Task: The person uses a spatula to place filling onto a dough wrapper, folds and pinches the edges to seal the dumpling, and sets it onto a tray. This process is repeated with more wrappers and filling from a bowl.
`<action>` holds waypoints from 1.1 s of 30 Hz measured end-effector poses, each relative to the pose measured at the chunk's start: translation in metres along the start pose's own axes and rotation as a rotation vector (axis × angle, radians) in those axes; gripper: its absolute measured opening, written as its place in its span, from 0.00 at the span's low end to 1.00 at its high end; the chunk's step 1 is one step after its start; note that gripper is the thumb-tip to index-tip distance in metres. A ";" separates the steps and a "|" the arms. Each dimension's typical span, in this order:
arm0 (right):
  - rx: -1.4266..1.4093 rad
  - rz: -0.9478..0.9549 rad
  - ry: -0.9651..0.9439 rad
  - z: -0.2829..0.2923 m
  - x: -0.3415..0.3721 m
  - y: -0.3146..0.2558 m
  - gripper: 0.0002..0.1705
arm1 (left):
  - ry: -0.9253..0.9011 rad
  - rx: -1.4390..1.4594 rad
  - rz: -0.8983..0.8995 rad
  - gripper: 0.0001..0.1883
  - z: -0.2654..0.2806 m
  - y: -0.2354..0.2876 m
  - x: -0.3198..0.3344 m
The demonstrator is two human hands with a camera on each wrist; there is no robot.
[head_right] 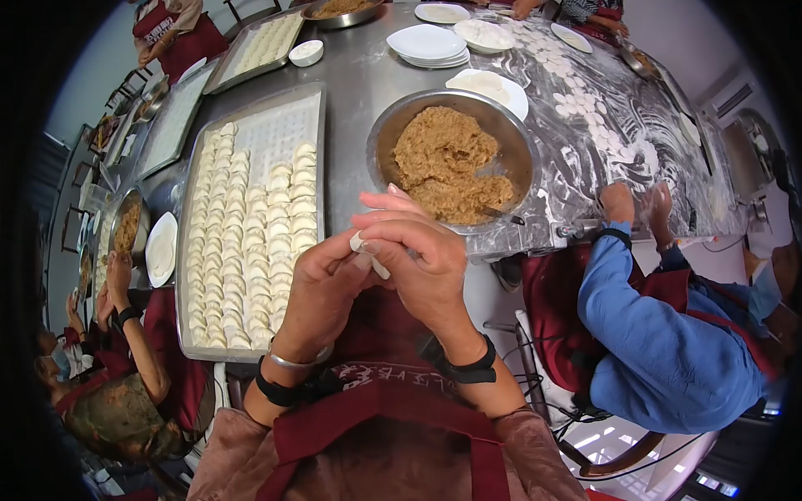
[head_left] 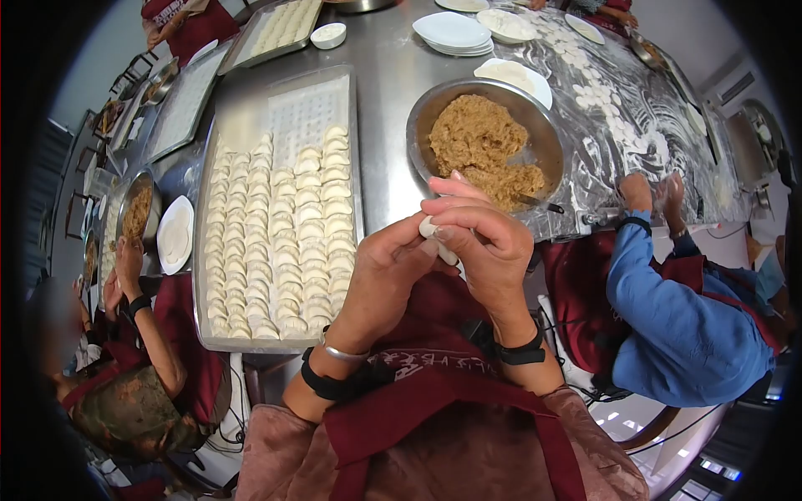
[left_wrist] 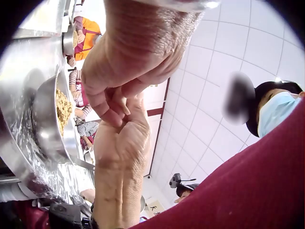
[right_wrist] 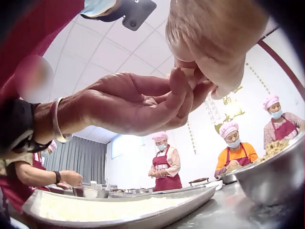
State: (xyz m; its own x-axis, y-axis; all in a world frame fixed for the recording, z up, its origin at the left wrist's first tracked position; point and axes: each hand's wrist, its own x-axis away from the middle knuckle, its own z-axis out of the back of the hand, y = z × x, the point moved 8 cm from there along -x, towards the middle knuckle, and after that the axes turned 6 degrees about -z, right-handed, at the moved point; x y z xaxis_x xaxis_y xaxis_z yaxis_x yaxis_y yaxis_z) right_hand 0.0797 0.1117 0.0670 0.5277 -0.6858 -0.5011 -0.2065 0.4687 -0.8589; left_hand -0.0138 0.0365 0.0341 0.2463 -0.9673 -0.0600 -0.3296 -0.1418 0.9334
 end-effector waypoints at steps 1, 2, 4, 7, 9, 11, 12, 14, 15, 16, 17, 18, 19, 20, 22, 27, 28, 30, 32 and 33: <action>-0.001 -0.001 -0.003 0.000 0.000 -0.001 0.11 | -0.002 0.000 0.018 0.16 0.000 -0.001 0.000; -0.008 -0.062 -0.005 0.000 -0.001 0.001 0.09 | -0.004 0.001 0.036 0.16 0.000 -0.003 0.000; -0.016 -0.125 -0.005 -0.001 -0.001 0.000 0.08 | 0.006 -0.008 0.046 0.16 0.002 -0.002 0.000; -0.094 -0.243 -0.006 -0.002 0.001 0.004 0.07 | -0.012 -0.033 0.064 0.15 0.002 -0.002 0.000; -0.065 -0.120 -0.076 -0.005 0.000 0.001 0.07 | -0.034 -0.051 0.073 0.14 0.002 -0.002 0.001; 0.010 -0.065 -0.091 -0.004 -0.001 0.001 0.08 | -0.027 0.005 0.085 0.13 0.003 -0.003 0.003; 0.088 -0.008 -0.102 -0.005 -0.001 -0.002 0.08 | -0.017 0.003 0.084 0.13 0.004 -0.003 0.003; 0.086 -0.006 -0.106 -0.007 -0.001 -0.002 0.09 | -0.021 -0.022 0.087 0.12 0.005 -0.002 0.004; 0.091 -0.004 -0.104 -0.009 -0.001 -0.003 0.09 | -0.010 -0.026 0.084 0.12 0.007 -0.003 0.004; 0.080 -0.001 -0.111 -0.012 -0.001 -0.007 0.09 | -0.012 -0.018 0.090 0.12 0.009 -0.004 0.005; 0.021 -0.100 -0.085 -0.012 -0.002 -0.005 0.09 | -0.015 -0.012 0.095 0.12 0.010 -0.004 0.005; -0.039 -0.197 -0.059 -0.014 -0.002 -0.002 0.09 | -0.003 -0.021 0.090 0.12 0.011 -0.003 0.006; -0.054 -0.190 -0.071 -0.016 -0.001 -0.004 0.09 | 0.001 -0.029 0.103 0.12 0.010 -0.002 0.007; -0.029 -0.181 -0.085 -0.016 -0.001 -0.005 0.09 | 0.012 -0.042 0.112 0.12 0.010 -0.001 0.009; 0.010 -0.143 -0.110 -0.018 -0.001 -0.006 0.10 | 0.016 0.075 0.025 0.12 0.012 -0.003 0.010; 0.021 -0.058 -0.121 -0.022 0.001 -0.006 0.06 | -0.041 0.102 -0.085 0.10 0.009 -0.003 0.010; 0.028 -0.036 -0.153 -0.023 0.002 0.001 0.06 | -0.017 0.086 -0.050 0.10 0.013 -0.016 0.009; -0.001 -0.066 -0.178 -0.030 0.006 0.010 0.06 | -0.022 0.028 -0.034 0.10 0.018 -0.015 0.012; -0.072 -0.160 -0.201 -0.033 0.008 0.015 0.06 | 0.015 0.047 -0.040 0.10 0.020 -0.009 0.017; -0.090 -0.151 -0.217 -0.037 0.010 0.016 0.06 | 0.015 0.092 -0.031 0.10 0.020 -0.011 0.019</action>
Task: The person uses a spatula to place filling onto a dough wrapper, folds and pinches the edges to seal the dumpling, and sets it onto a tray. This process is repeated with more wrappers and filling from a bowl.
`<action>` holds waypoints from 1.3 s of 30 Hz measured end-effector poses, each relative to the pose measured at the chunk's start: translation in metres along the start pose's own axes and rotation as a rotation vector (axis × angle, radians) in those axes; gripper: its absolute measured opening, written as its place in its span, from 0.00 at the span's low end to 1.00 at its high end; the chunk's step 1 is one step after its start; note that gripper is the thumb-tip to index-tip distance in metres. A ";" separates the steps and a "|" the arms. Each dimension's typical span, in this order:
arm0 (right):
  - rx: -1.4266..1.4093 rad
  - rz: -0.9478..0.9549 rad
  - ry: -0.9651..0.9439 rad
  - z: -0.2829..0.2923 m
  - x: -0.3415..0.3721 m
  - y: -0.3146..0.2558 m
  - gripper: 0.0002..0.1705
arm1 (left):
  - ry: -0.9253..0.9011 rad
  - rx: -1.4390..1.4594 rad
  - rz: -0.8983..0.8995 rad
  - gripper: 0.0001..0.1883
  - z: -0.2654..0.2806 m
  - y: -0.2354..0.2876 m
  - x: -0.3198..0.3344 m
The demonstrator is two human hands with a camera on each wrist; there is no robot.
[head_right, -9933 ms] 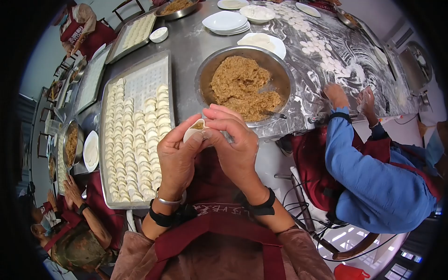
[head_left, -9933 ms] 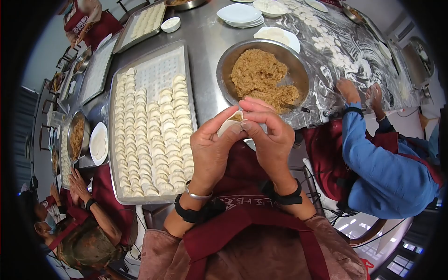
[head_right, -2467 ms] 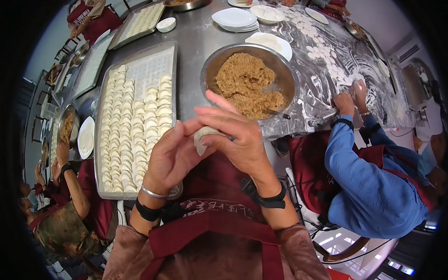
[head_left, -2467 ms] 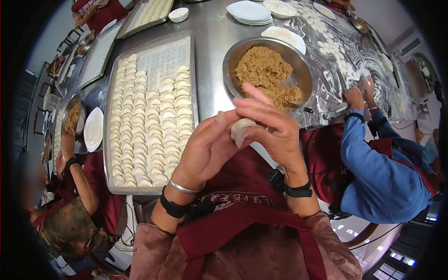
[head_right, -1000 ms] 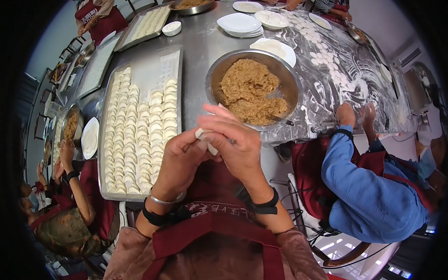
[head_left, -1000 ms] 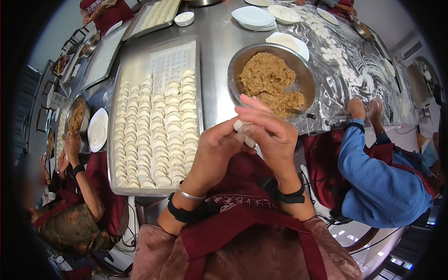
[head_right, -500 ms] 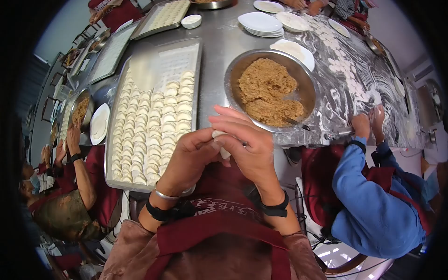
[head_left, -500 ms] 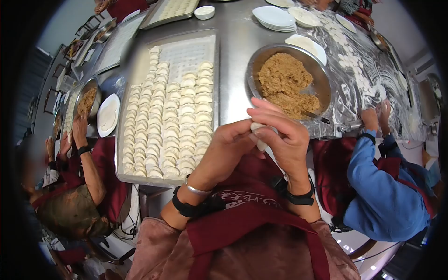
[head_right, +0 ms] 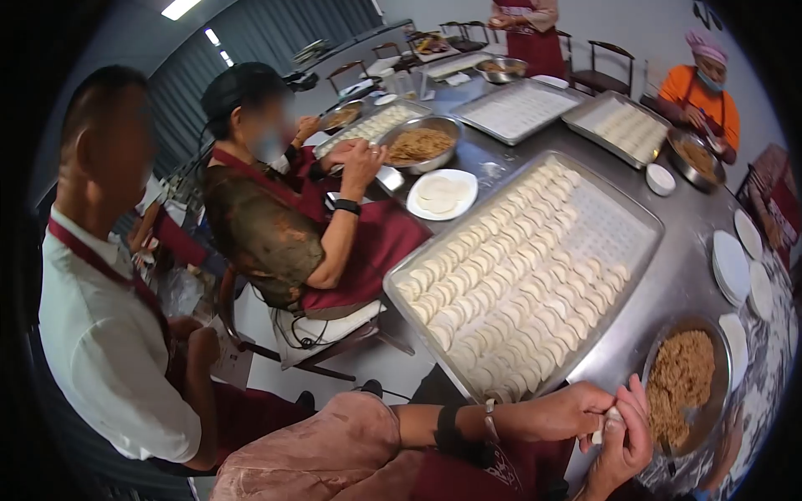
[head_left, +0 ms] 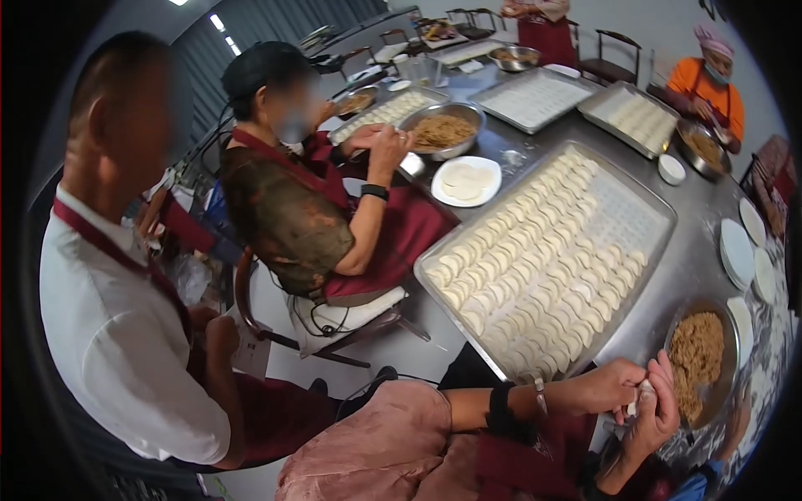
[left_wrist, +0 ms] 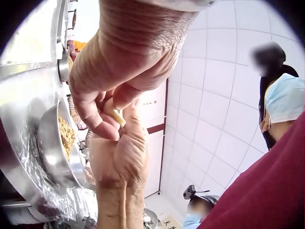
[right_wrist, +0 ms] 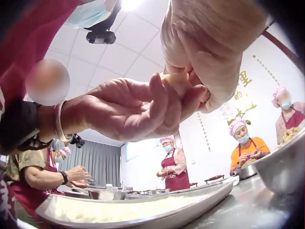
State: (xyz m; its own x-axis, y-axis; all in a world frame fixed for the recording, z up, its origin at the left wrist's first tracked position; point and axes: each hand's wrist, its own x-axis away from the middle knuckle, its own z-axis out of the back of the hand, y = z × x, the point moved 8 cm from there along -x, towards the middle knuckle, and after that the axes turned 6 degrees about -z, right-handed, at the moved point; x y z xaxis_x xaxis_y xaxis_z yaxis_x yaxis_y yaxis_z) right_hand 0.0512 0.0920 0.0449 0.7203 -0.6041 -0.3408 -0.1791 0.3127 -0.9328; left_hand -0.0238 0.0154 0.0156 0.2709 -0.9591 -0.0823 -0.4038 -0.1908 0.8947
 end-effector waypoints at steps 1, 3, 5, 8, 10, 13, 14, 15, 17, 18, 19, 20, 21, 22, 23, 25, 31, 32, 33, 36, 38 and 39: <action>-0.038 -0.009 -0.010 -0.002 0.001 0.003 0.08 | 0.006 -0.001 -0.037 0.10 0.002 0.002 0.001; -0.050 0.006 -0.040 -0.006 0.001 0.009 0.11 | 0.022 -0.002 -0.046 0.10 0.004 0.003 0.003; -0.064 0.028 -0.064 -0.004 0.001 0.021 0.11 | 0.030 -0.023 -0.037 0.10 0.008 -0.001 0.005; -0.085 0.030 -0.050 -0.011 -0.001 0.023 0.09 | 0.052 -0.057 -0.040 0.09 0.010 0.007 0.010; -0.100 0.037 -0.099 -0.016 -0.004 0.016 0.11 | 0.028 -0.025 -0.034 0.10 0.007 0.008 0.009; -0.126 -0.035 -0.026 -0.018 -0.001 0.015 0.14 | 0.073 0.046 -0.056 0.11 0.013 0.001 0.006; -0.178 -0.063 0.009 -0.016 -0.001 0.018 0.15 | 0.050 0.035 -0.085 0.11 0.014 -0.001 0.005; -0.171 -0.064 0.010 -0.016 -0.001 0.019 0.15 | 0.026 0.026 -0.115 0.12 0.011 0.003 0.004; -0.226 -0.073 0.048 -0.012 -0.001 0.022 0.15 | 0.018 -0.012 -0.126 0.12 0.009 0.006 0.003; -0.218 -0.077 0.052 -0.009 -0.001 0.027 0.15 | 0.014 -0.054 -0.136 0.12 0.007 0.010 0.004; -0.182 -0.026 0.011 -0.008 -0.002 0.029 0.15 | 0.009 -0.045 -0.134 0.12 0.006 0.011 0.005; -0.144 0.025 -0.029 -0.007 -0.001 0.029 0.16 | -0.005 0.004 -0.179 0.13 0.003 0.015 0.006; -0.135 0.022 -0.024 -0.006 -0.001 0.025 0.16 | -0.020 0.053 -0.225 0.14 0.001 0.019 0.007; -0.066 0.071 -0.030 -0.008 -0.002 0.019 0.14 | -0.025 0.060 -0.223 0.14 0.001 0.021 0.008; 0.002 0.119 -0.038 -0.011 -0.003 0.012 0.13 | -0.017 0.101 -0.178 0.14 0.002 0.020 0.009; 0.074 0.108 -0.004 -0.017 -0.004 0.003 0.16 | -0.010 0.147 -0.136 0.15 0.002 0.019 0.010; 0.103 0.070 0.171 -0.021 -0.004 -0.006 0.20 | 0.036 0.328 -0.106 0.13 0.001 0.022 0.010; 0.113 0.082 0.135 -0.020 -0.005 -0.002 0.19 | 0.050 0.323 -0.091 0.13 0.001 0.022 0.011; 0.121 0.095 0.099 -0.020 -0.006 -0.001 0.18 | 0.064 0.315 -0.077 0.14 0.003 0.022 0.012; 0.212 0.135 0.056 -0.028 -0.009 -0.008 0.16 | 0.070 0.159 -0.012 0.15 0.010 0.025 0.015; 0.255 0.162 0.014 -0.035 -0.009 -0.012 0.16 | 0.071 0.218 -0.008 0.15 0.016 0.011 0.010; 0.248 0.144 0.059 -0.038 -0.009 -0.017 0.18 | 0.073 0.276 -0.005 0.15 0.018 0.008 0.009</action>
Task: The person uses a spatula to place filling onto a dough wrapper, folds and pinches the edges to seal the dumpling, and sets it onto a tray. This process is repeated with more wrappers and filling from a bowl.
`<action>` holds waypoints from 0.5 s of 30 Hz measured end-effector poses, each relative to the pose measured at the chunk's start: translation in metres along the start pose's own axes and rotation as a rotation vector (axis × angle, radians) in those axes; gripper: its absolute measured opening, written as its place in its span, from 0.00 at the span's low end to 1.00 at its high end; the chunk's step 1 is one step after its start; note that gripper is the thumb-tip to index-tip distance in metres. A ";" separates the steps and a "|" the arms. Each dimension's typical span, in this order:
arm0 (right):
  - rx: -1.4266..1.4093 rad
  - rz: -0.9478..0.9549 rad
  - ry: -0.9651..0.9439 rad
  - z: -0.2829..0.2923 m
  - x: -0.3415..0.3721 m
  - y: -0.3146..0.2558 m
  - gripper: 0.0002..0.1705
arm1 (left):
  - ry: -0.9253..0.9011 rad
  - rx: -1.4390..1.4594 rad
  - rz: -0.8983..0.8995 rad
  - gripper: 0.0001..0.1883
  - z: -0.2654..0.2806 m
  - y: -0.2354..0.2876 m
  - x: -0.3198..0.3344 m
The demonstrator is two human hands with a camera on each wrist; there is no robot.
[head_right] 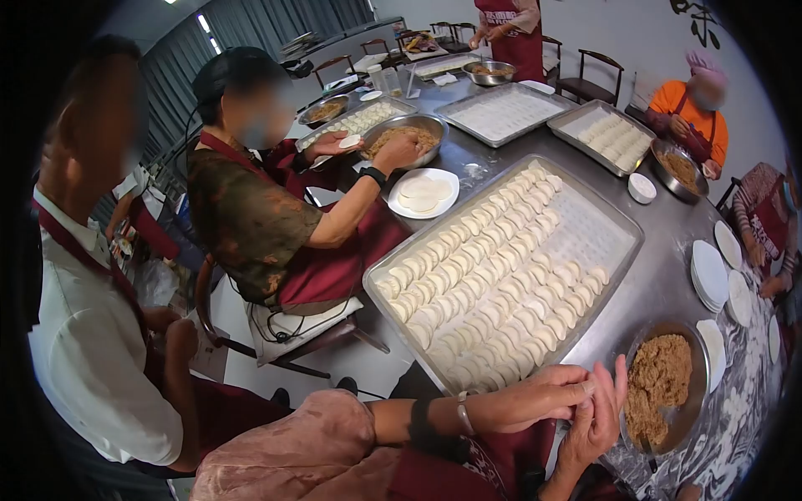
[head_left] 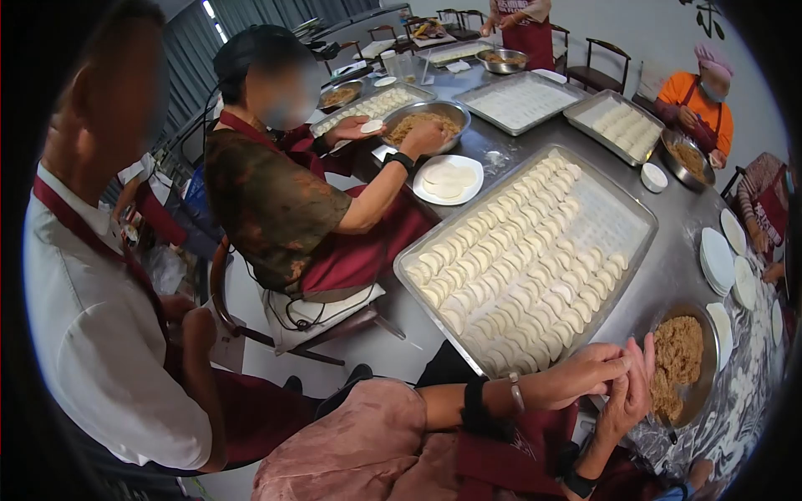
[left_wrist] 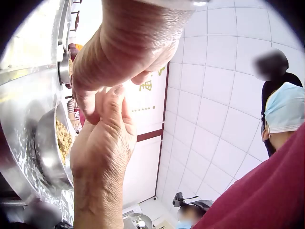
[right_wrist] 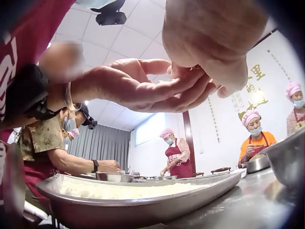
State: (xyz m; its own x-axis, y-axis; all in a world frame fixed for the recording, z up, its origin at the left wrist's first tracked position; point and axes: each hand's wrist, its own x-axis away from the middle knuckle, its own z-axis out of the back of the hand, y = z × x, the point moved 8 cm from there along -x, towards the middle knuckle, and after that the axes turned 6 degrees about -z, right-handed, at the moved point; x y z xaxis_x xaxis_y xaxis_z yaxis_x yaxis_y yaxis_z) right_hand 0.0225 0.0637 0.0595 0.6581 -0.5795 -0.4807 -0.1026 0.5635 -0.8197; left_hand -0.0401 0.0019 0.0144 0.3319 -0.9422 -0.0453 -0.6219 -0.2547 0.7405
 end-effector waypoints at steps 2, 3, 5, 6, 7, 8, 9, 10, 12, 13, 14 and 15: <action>-0.012 -0.018 0.036 -0.001 0.000 -0.002 0.19 | 0.014 0.041 -0.005 0.15 0.002 -0.004 -0.001; 0.027 0.012 0.028 -0.001 0.001 -0.002 0.20 | 0.023 0.087 -0.002 0.15 0.001 -0.004 -0.001; 0.053 0.049 0.019 -0.001 0.001 0.000 0.22 | 0.066 0.062 -0.041 0.14 -0.002 -0.003 -0.001; 0.057 0.040 -0.012 -0.002 0.001 0.001 0.23 | 0.103 0.044 -0.073 0.14 -0.001 0.000 0.000; 0.062 0.031 -0.041 -0.004 0.000 0.002 0.24 | 0.109 0.035 -0.079 0.14 0.003 0.001 0.002; 0.059 0.033 -0.057 -0.007 0.000 0.001 0.26 | 0.070 -0.027 -0.063 0.14 0.005 0.002 0.003; 0.051 0.038 -0.057 -0.008 -0.002 -0.002 0.26 | 0.032 -0.089 -0.046 0.15 0.005 0.003 0.005; 0.085 0.045 -0.080 -0.011 -0.003 -0.006 0.27 | 0.034 -0.095 -0.050 0.15 0.005 0.005 0.006; 0.113 0.057 -0.100 -0.017 -0.003 -0.012 0.28 | 0.057 -0.098 -0.050 0.15 0.007 0.010 0.009; 0.129 0.071 -0.057 -0.016 -0.002 -0.016 0.29 | 0.057 -0.107 -0.054 0.15 0.008 0.008 0.008; 0.144 0.084 -0.013 -0.015 -0.002 -0.019 0.30 | 0.061 -0.033 -0.064 0.15 0.009 0.003 0.005; 0.136 0.090 -0.007 -0.015 -0.001 -0.017 0.30 | 0.064 0.038 -0.073 0.15 0.007 0.004 0.006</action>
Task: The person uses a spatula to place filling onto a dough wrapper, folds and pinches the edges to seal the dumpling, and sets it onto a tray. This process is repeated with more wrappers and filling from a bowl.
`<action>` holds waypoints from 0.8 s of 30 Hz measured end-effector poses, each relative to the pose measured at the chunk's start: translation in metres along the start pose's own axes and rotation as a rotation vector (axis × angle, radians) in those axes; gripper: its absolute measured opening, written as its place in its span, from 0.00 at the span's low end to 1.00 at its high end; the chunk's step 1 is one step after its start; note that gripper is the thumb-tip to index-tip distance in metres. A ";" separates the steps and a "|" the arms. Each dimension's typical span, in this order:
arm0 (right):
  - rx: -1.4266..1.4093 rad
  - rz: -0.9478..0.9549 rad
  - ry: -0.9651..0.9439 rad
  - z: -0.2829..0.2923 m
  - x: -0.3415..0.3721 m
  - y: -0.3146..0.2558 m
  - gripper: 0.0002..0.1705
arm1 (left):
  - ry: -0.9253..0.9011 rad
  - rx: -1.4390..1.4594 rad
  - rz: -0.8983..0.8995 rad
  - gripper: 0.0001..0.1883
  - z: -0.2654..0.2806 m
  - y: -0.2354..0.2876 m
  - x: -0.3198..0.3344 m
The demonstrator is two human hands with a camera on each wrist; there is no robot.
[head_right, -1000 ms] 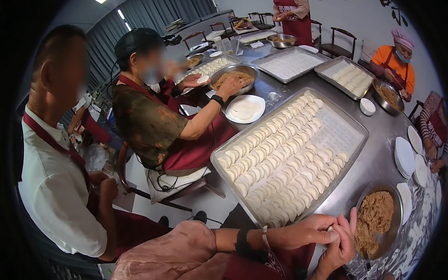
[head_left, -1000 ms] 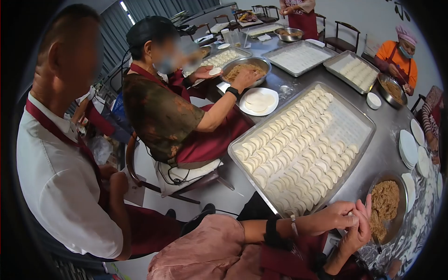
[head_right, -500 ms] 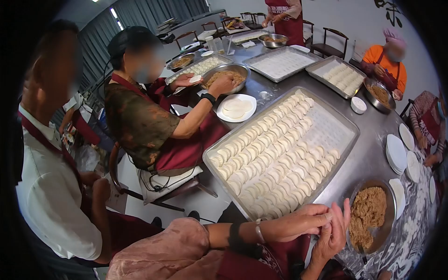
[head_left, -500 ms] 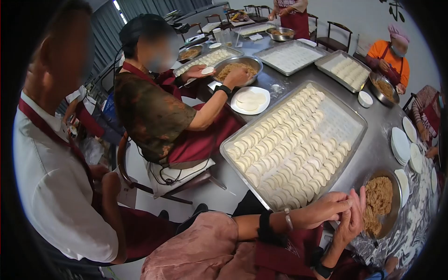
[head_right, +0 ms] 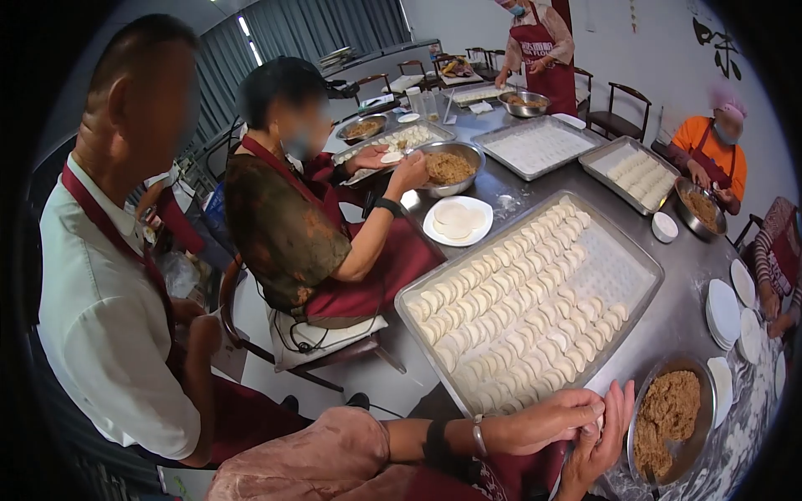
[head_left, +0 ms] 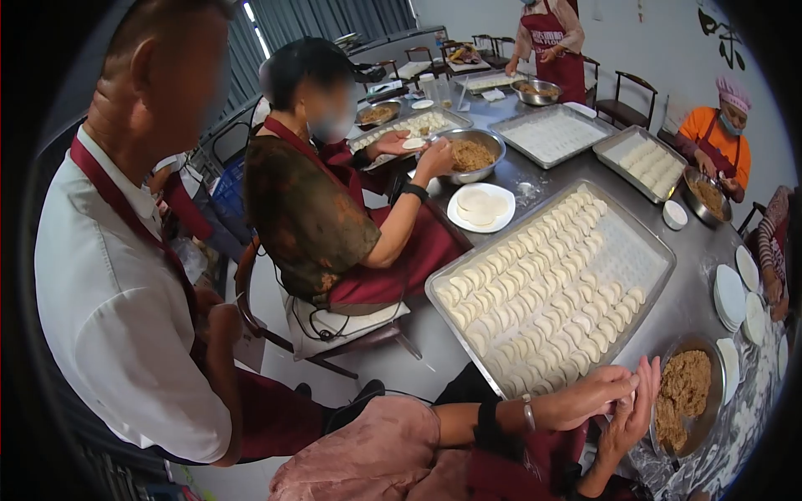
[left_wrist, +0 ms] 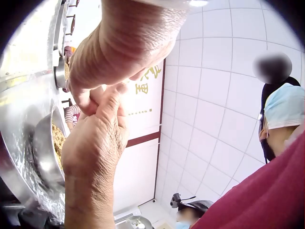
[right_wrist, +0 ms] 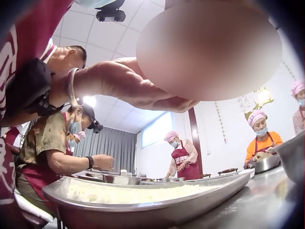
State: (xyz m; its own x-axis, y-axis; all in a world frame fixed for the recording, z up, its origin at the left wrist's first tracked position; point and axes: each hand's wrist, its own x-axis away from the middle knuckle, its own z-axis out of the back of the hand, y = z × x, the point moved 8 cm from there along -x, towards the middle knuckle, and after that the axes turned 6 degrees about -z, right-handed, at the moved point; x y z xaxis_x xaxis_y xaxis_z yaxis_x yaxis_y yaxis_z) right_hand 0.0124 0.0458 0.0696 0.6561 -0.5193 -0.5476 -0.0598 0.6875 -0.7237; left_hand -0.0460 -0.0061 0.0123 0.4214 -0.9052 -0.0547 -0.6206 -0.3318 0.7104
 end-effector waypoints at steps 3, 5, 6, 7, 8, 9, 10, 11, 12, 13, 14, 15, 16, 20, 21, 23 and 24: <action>0.009 0.021 -0.049 -0.002 0.005 0.006 0.32 | 0.032 0.008 -0.040 0.16 -0.005 0.002 0.003; 0.048 0.030 -0.108 -0.007 0.004 0.005 0.34 | 0.037 -0.010 -0.032 0.16 -0.004 0.004 0.004; 0.045 0.034 -0.101 -0.008 0.003 0.003 0.34 | 0.045 -0.020 -0.018 0.17 -0.003 0.003 0.004; 0.075 0.070 -0.093 -0.008 0.002 -0.002 0.34 | 0.040 -0.025 -0.019 0.17 -0.002 0.001 0.004; 0.106 0.105 -0.085 -0.008 0.002 -0.007 0.34 | 0.054 0.041 -0.004 0.17 0.002 -0.003 0.004; 0.105 0.107 -0.079 -0.008 0.003 -0.009 0.34 | 0.069 0.107 0.011 0.18 0.002 -0.001 0.004; 0.098 0.095 -0.035 -0.006 0.003 -0.011 0.34 | 0.068 0.102 0.010 0.18 0.000 0.001 0.005; 0.091 0.082 0.006 -0.002 0.004 -0.011 0.34 | 0.090 0.103 0.017 0.18 0.000 0.001 0.006; 0.091 0.082 0.007 -0.002 0.005 -0.008 0.34 | 0.113 0.104 0.025 0.19 -0.001 0.001 0.007; 0.087 0.080 -0.021 -0.003 0.006 -0.003 0.34 | 0.111 0.104 0.026 0.19 -0.001 -0.001 0.006; 0.084 0.078 -0.047 -0.003 0.008 0.000 0.35 | 0.093 0.082 0.030 0.19 -0.002 -0.005 0.005; 0.084 0.077 -0.042 -0.003 0.009 0.002 0.35 | 0.074 0.057 0.033 0.19 -0.002 -0.008 0.003; 0.087 0.090 -0.051 -0.004 0.009 0.002 0.35 | 0.070 0.052 0.035 0.19 0.001 -0.011 0.003; 0.128 0.114 -0.013 -0.003 0.007 -0.008 0.36 | 0.058 0.037 0.036 0.19 0.001 -0.012 0.005; 0.122 0.120 -0.009 -0.003 0.007 -0.008 0.36 | 0.081 0.061 0.039 0.19 0.001 -0.010 0.006; 0.073 0.033 -0.048 -0.001 0.014 0.003 0.38 | 0.098 0.052 0.054 0.18 -0.001 -0.013 0.009; 0.071 0.037 -0.044 0.000 0.014 0.004 0.38 | 0.108 0.037 0.072 0.17 -0.001 -0.014 0.010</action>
State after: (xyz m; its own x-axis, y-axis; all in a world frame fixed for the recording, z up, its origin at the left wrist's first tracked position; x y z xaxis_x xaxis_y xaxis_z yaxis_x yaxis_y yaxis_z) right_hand 0.0209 0.0415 0.0587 0.6872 -0.4709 -0.5533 -0.0320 0.7412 -0.6705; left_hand -0.0325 -0.0101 0.0027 0.4422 -0.8940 0.0726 -0.6752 -0.2785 0.6830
